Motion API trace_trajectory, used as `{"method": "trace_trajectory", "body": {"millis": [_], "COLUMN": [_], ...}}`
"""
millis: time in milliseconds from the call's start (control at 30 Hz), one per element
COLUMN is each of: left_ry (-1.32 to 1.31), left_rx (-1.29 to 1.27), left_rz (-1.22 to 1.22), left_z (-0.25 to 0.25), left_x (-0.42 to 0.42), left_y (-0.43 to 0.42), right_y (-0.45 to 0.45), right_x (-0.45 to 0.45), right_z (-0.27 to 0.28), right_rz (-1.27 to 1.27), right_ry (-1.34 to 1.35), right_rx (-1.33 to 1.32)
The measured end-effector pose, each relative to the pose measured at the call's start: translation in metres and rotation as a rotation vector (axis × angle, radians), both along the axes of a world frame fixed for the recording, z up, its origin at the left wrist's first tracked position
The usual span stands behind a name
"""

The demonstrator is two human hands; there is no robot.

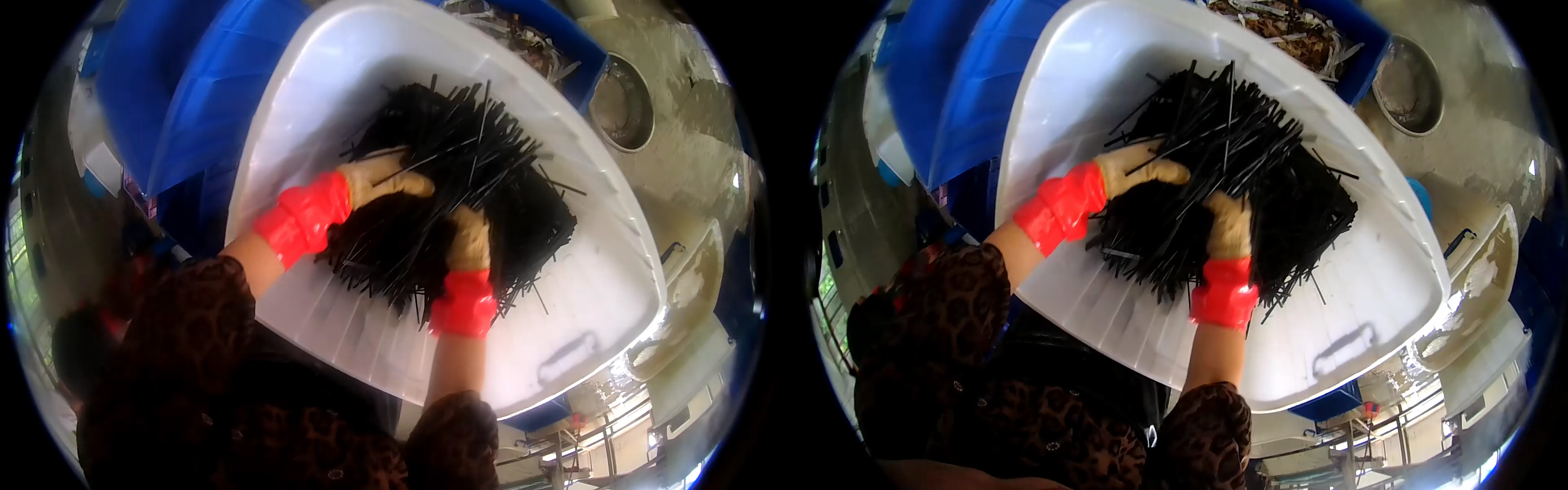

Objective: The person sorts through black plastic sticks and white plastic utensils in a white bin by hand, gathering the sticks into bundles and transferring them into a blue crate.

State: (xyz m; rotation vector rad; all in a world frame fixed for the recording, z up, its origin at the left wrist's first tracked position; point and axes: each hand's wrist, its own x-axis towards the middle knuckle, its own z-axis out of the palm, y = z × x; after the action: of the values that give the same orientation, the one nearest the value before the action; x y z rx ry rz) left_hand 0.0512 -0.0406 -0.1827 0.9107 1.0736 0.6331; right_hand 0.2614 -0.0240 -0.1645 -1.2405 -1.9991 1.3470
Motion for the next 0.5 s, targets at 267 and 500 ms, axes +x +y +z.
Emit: {"method": "trace_trajectory", "body": {"millis": [267, 500], "left_ry": [0.335, 0.505], "left_rx": [0.163, -0.269], "left_rz": [-0.428, -0.527], "left_z": [-0.037, -0.032], "left_x": [0.042, 0.049], "left_y": [0.028, 0.059], "right_y": [0.012, 0.02], "right_x": [0.02, 0.023], "right_z": [-0.041, -0.055], "right_rz": [-0.063, -0.38], "right_ry": [-0.018, 0.373], "right_rx": [-0.363, -0.91]}}
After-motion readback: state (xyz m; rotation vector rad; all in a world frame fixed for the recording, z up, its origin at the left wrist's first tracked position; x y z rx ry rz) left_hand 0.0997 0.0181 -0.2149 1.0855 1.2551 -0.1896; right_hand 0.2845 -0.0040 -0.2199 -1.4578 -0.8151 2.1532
